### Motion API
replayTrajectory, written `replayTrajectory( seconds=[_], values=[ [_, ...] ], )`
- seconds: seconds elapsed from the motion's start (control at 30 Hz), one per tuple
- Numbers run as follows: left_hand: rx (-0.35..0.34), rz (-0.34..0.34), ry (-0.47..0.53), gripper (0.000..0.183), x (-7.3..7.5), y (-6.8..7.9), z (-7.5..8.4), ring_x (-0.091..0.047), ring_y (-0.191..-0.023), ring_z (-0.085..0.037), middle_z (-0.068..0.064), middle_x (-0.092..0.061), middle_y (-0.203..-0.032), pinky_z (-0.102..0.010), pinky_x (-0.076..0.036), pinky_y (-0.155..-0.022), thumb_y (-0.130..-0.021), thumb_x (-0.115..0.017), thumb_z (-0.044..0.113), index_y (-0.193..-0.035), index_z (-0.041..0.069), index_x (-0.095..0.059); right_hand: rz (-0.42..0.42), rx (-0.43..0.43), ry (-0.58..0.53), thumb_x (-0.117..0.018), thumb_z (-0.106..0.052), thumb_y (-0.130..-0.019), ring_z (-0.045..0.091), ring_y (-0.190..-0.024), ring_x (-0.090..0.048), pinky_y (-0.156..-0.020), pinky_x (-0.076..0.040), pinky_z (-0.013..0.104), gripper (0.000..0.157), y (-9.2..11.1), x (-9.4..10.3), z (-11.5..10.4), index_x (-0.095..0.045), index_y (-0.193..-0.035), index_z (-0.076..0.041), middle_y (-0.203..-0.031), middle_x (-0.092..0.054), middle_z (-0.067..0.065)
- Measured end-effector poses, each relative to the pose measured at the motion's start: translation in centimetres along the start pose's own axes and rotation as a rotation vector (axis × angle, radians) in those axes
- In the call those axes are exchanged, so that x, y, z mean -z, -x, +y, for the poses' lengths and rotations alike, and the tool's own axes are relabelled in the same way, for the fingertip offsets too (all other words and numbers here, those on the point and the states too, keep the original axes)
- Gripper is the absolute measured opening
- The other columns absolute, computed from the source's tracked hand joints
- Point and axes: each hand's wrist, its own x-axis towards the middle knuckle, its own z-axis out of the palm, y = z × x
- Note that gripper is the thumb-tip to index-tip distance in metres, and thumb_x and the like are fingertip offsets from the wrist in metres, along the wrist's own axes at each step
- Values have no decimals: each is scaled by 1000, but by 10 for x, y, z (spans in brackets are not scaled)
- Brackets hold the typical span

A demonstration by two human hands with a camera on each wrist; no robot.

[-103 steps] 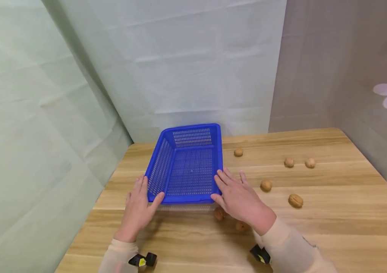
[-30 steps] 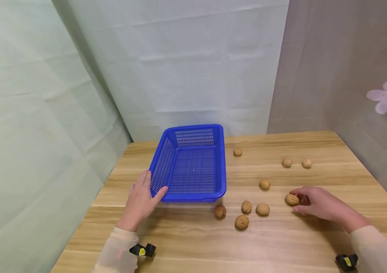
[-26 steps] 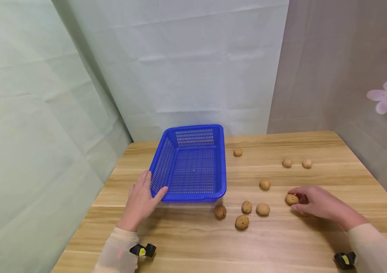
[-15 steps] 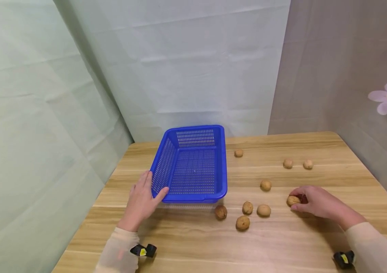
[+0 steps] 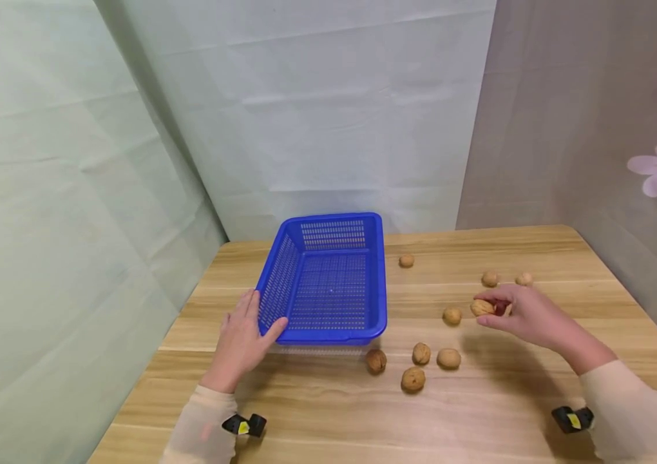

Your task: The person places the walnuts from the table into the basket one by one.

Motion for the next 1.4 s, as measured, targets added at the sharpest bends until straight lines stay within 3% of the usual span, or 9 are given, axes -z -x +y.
replayTrajectory(
  seconds=[0.17,0.37,0.53,0.73,0.93,1.13,1.4],
  values=[
    [4,-9,-22,101,2,0,1,-15,-145,-32,-19,-22,-156,-67,-12,-108,-87,-36,76,-150,-3,-25,34,36,18,-76,-24,-84,2,-70,-53,-60,-48,24,33,-28,3,-29,-70,-113,-8,-79,-59,-13],
    [5,-7,-34,104,4,0,1,-13,-146,-31,-18,-22,-156,-68,-9,-108,-85,-32,79,-150,-2,-26,-6,51,15,-72,-34,-87,6,-75,-55,-67,-50,28,38,-68,1,-66,-69,-117,-10,-82,-60,-12],
    [1,0,-26,102,2,0,0,-13,-146,-31,-18,-23,-156,-69,-8,-107,-86,-37,77,-149,-3,-28,-41,76,-43,-72,-36,-86,10,-75,-55,-65,-50,28,42,-101,-10,-88,-68,-120,-11,-81,-60,-10],
    [-4,-2,-17,100,1,0,-1,-12,-146,-31,-18,-22,-156,-69,-8,-107,-87,-39,74,-149,-3,-27,-106,89,-143,-74,-31,-85,13,-74,-57,-63,-50,30,32,-136,-26,-110,-70,-114,-17,-82,-63,-8],
    [-10,-1,-19,100,3,-1,-1,-12,-146,-32,-18,-21,-157,-69,-7,-107,-87,-39,74,-149,-3,-27,-166,108,-161,-74,-34,-85,14,-79,-57,-66,-50,31,30,-172,-43,-128,-71,-111,-20,-91,-63,-6],
    [-7,1,-25,99,5,-1,-5,-13,-145,-33,-19,-22,-156,-69,-8,-107,-87,-42,73,-149,-4,-27,-211,51,-270,-74,-33,-84,15,-83,-57,-71,-49,32,33,-207,-65,-142,-70,-114,-21,-95,-64,-5],
    [-9,27,-23,97,5,3,-9,-15,-145,-35,-21,-26,-154,-71,-9,-105,-88,-46,70,-148,-5,-29,-248,19,-323,-75,-30,-85,13,-88,-61,-78,-51,31,35,-228,-92,-152,-69,-117,-18,-98,-67,-7]
  ],
)
